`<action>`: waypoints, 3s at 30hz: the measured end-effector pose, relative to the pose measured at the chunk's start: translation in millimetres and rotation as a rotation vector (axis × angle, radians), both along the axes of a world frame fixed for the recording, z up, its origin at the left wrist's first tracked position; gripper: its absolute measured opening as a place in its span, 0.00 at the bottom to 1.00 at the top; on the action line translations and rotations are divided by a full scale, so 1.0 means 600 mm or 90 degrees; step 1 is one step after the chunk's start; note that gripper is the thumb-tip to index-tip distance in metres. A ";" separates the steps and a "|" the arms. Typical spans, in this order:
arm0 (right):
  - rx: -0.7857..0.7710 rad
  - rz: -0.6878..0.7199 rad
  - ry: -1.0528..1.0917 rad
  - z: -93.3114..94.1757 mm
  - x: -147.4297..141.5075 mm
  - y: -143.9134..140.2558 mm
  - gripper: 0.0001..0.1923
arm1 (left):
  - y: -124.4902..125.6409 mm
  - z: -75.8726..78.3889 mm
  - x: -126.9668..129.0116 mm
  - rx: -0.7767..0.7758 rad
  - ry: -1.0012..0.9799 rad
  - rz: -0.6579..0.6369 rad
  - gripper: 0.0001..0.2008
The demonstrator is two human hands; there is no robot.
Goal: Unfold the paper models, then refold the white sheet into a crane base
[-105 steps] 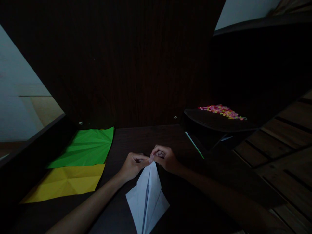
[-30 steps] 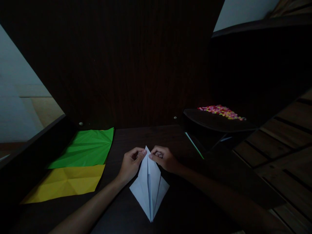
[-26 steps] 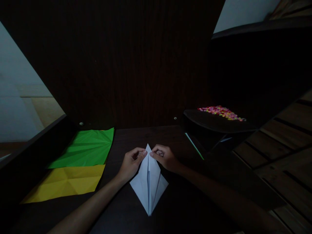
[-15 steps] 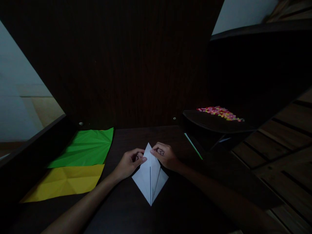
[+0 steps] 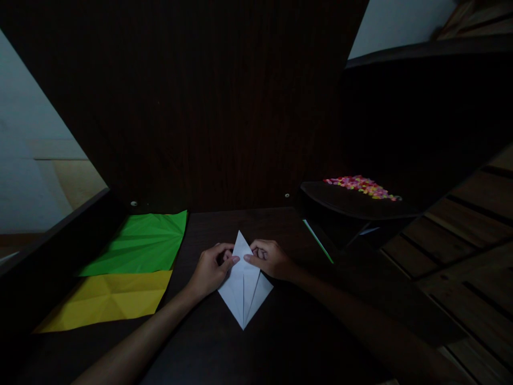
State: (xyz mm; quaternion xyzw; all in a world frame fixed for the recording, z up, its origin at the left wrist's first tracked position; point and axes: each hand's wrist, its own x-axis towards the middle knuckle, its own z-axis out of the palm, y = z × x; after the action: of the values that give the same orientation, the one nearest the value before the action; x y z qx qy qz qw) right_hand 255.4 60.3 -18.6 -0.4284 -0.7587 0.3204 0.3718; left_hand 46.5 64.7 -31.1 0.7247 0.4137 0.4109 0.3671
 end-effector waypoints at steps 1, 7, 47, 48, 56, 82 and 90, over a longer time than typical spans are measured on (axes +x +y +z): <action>0.004 -0.001 -0.005 -0.001 0.000 0.001 0.10 | 0.000 -0.001 0.000 0.010 0.002 0.010 0.11; 0.027 0.004 -0.032 -0.005 0.002 0.005 0.11 | 0.002 0.007 -0.005 0.038 0.030 -0.006 0.10; -0.104 0.016 0.216 0.008 -0.015 -0.011 0.11 | -0.021 0.028 0.004 -0.148 0.036 -0.181 0.14; -0.104 0.015 0.215 0.008 -0.015 -0.012 0.11 | -0.020 0.029 0.004 -0.151 0.038 -0.187 0.14; -0.101 0.006 0.211 0.008 -0.017 -0.013 0.10 | -0.021 0.031 0.005 -0.168 0.035 -0.217 0.13; -0.145 -0.017 0.289 0.010 -0.031 -0.025 0.11 | -0.028 0.012 0.024 -0.125 -0.066 -0.109 0.18; -0.181 -0.005 0.291 0.003 -0.028 -0.020 0.13 | -0.030 0.011 0.023 -0.149 -0.088 -0.137 0.20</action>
State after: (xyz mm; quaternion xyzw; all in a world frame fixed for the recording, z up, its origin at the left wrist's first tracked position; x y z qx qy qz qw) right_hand 238.5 48.3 -16.9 -0.3960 -0.6008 0.5108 0.4704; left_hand 60.5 46.4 -24.4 0.6875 0.3523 0.3669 0.5182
